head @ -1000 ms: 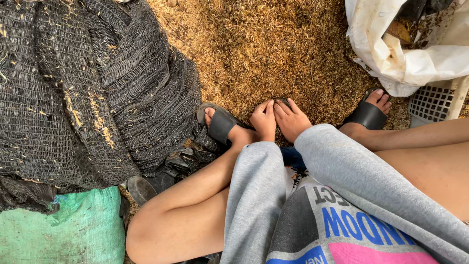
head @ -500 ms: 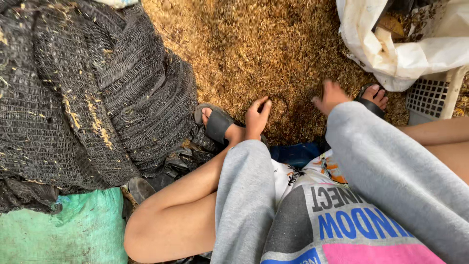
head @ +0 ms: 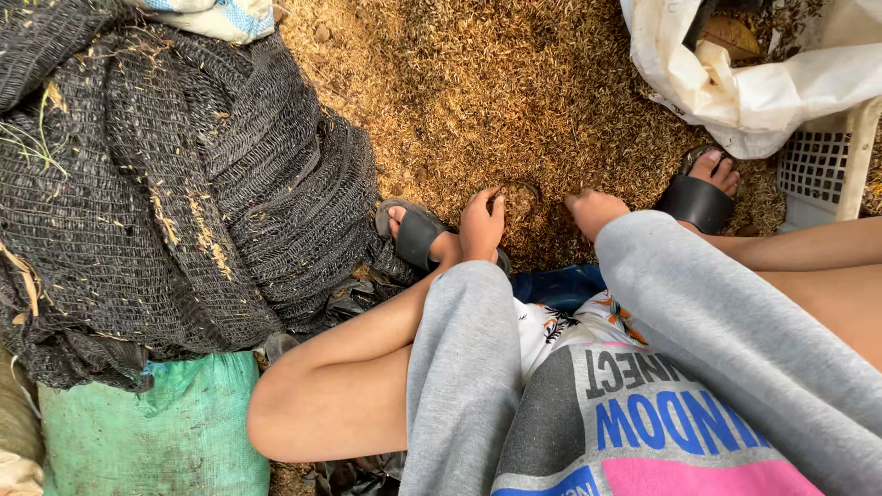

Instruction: The person scoops loose substrate from a large pile and packs it into small black plastic bags using both hands. The filled bags are then placed into a nearby white crate. The person repeats this process continuously.

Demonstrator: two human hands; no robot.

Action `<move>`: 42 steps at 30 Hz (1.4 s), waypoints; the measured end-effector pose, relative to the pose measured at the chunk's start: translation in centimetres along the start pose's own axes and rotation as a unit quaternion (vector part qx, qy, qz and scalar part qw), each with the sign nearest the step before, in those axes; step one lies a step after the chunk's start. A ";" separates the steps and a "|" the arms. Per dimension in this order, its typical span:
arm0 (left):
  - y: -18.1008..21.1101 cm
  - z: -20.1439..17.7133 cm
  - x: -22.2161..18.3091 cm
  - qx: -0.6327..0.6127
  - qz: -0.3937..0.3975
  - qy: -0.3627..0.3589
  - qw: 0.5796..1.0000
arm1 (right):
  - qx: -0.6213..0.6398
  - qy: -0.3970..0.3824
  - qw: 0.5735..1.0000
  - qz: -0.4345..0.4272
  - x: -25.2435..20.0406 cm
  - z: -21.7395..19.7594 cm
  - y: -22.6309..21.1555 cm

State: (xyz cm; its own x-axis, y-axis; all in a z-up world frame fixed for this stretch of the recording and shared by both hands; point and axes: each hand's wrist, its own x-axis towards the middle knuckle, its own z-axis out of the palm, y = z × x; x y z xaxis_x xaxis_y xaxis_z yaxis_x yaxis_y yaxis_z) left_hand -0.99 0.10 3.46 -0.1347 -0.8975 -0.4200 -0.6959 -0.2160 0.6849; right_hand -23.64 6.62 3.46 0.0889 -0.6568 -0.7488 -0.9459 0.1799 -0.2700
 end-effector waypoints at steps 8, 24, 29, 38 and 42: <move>1.7 0.2 -0.9 0.094 -0.027 0.028 0.995 | 0.396 0.083 0.914 -0.017 0.2 -4.6 -3.7; 3.2 -0.1 -0.3 0.089 -0.122 0.069 0.986 | 0.119 0.051 0.992 0.001 -1.2 -8.7 -7.1; 5.5 2.6 -0.8 0.153 0.058 0.141 0.976 | 0.067 0.004 0.997 0.029 -2.9 -11.0 -7.6; 5.0 -0.6 0.3 0.074 0.068 0.126 0.987 | 0.374 0.269 0.887 0.019 -2.3 -10.0 -3.1; 3.5 -0.7 0.4 0.204 -0.166 0.030 0.964 | 0.174 -0.014 0.954 0.242 -2.5 -7.5 -0.5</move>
State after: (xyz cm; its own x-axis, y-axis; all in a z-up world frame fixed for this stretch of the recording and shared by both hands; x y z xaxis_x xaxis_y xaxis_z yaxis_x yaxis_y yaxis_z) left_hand -3.03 -1.28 6.13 0.1759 -0.8276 -0.5330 -0.9153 -0.3369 0.2210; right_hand -25.72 2.63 9.99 -0.3195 -0.4157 -0.8515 -0.7173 0.6933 -0.0693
